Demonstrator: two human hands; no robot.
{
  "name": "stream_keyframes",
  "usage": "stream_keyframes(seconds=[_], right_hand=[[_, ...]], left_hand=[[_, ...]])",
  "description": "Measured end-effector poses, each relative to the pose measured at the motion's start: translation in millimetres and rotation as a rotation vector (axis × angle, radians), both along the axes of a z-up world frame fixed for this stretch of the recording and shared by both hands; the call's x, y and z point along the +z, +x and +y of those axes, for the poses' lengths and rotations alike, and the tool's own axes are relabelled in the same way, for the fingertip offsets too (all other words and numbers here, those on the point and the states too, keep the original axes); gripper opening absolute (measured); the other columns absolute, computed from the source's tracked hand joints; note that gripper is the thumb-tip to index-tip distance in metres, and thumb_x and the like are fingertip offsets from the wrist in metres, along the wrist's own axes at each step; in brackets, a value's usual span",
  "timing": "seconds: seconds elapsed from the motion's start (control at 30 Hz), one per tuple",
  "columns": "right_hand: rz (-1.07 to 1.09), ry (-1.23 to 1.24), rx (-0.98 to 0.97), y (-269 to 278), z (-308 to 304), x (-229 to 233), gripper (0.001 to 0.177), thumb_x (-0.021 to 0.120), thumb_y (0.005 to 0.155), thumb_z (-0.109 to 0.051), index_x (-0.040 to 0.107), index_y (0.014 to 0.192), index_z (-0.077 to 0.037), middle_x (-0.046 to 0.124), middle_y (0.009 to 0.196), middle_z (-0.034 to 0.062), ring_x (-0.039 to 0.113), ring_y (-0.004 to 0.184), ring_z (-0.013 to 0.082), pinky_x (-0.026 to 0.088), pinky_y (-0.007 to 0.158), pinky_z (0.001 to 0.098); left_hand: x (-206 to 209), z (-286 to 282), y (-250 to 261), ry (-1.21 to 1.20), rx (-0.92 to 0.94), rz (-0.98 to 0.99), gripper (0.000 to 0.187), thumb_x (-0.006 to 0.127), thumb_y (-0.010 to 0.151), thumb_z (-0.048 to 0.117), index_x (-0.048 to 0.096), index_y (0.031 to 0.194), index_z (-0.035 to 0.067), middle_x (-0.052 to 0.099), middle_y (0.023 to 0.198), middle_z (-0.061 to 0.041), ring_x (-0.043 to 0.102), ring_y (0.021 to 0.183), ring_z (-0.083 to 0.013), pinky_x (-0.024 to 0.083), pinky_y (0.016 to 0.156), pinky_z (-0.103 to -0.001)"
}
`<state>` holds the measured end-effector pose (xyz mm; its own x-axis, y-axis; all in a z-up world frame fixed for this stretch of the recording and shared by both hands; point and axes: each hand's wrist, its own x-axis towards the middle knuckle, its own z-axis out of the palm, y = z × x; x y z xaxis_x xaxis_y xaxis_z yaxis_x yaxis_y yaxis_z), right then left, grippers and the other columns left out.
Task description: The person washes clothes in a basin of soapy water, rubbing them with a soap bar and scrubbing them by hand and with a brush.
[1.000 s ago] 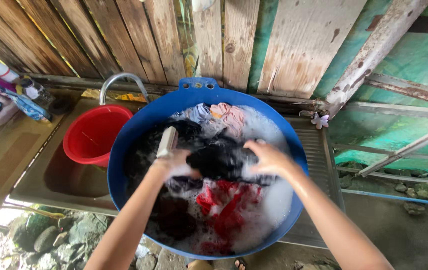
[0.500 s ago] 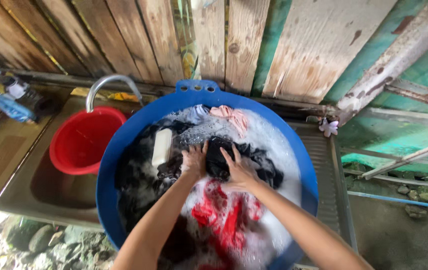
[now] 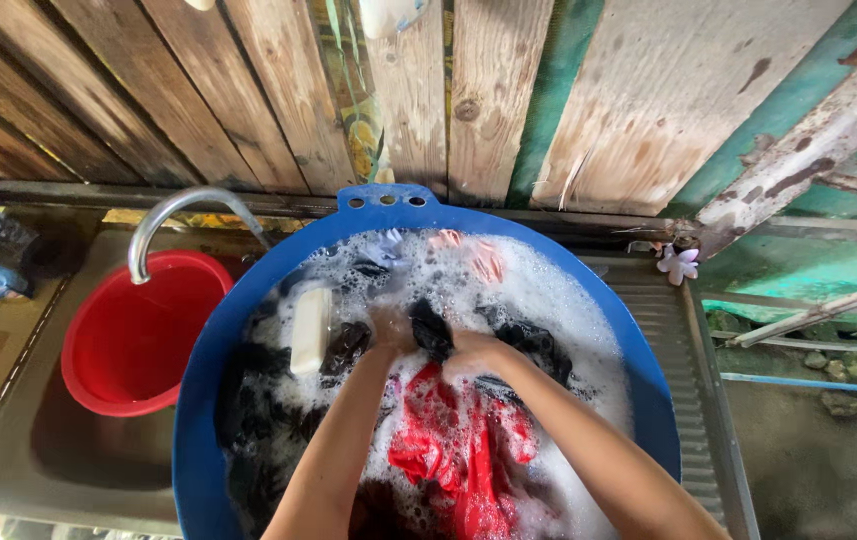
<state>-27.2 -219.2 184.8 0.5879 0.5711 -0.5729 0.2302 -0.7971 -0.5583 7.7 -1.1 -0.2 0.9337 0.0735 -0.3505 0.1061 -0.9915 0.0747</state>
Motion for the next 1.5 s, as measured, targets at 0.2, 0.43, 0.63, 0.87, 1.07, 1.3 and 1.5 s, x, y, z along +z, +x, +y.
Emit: stream_keyframes(seconds=[0.2,0.43,0.63,0.87,1.07,1.3,1.5], right_hand=[[0.07,0.065,-0.154,-5.6,-5.7,6.8,0.091,0.076,0.059,-0.018,0.047,0.145,-0.007,0.073,0.117,0.0262,0.07,0.108,0.0317,0.056,0.092,0.0401],[-0.503,0.567,-0.251,-45.8,-38.1,10.2,0.094,0.085,0.076,-0.031,0.041,0.158,-0.02,0.038,0.167,0.0148,0.035,0.153,0.035,0.032,0.123,0.0501],[-0.358,0.187,-0.377,-94.7,-55.3,49.5,0.109,0.077,0.07,-0.048,0.017,0.16,-0.033,0.026,0.164,0.0131,0.043,0.142,0.0378,0.049,0.11,0.0502],[-0.492,0.629,-0.134,-118.7,-58.3,94.3,0.111,0.086,0.073,-0.037,0.02,0.159,-0.01,0.043,0.149,0.022,0.041,0.138,0.041,0.035,0.112,0.0524],[-0.141,0.864,-0.359,-115.7,-61.3,150.9,0.05,0.082,0.075,-0.014,0.069,0.121,0.003,0.075,0.106,0.0148,0.07,0.096,0.022,0.057,0.086,0.0356],[-0.204,1.342,-0.46,-149.7,-57.6,189.6,0.067,0.075,0.063,0.01,0.064,0.127,-0.007,0.073,0.112,0.0012,0.069,0.099,0.0095,0.056,0.091,0.0273],[-0.194,1.35,-0.529,-134.9,-56.8,209.7,0.063,0.077,0.066,0.009,0.066,0.127,-0.003,0.076,0.109,0.0078,0.071,0.096,0.0166,0.058,0.092,0.0327]], left_hand=[[10.6,-10.9,9.2,-0.026,0.023,-0.133,0.1,0.077,0.075,0.047,0.031,0.155,0.009,0.053,0.137,-0.015,0.048,0.13,-0.0337,0.039,0.104,-0.054],[91.3,-35.7,-41.6,-0.015,0.11,-0.498,0.095,0.078,0.072,0.046,0.041,0.15,0.007,0.056,0.131,-0.015,0.05,0.126,-0.0346,0.038,0.105,-0.054],[238.5,-38.2,-137.8,-0.321,0.133,-0.158,0.098,0.079,0.064,0.032,0.042,0.15,0.006,0.067,0.123,-0.018,0.07,0.104,-0.0273,0.058,0.09,-0.033],[340.5,-59.4,-176.6,-0.842,-0.024,-0.284,0.067,0.08,0.053,0.021,0.075,0.118,0.004,0.08,0.097,-0.012,0.075,0.083,-0.024,0.06,0.084,-0.031],[375.4,-37.2,-172.8,-1.11,-0.432,-0.505,0.077,0.089,0.057,0.011,0.067,0.13,0.004,0.07,0.125,-0.013,0.066,0.114,-0.0212,0.051,0.104,-0.035],[280.8,-28.0,-179.4,-1.212,0.299,0.453,0.07,0.082,0.085,0.046,0.047,0.137,0.015,0.067,0.138,-0.001,0.064,0.117,-0.0145,0.05,0.105,-0.031],[216.5,-6.7,-133.4,-0.87,0.392,-0.096,0.045,0.058,0.087,0.028,0.067,0.122,0.002,0.078,0.095,-0.019,0.066,0.075,-0.0273,0.054,0.066,-0.046]])
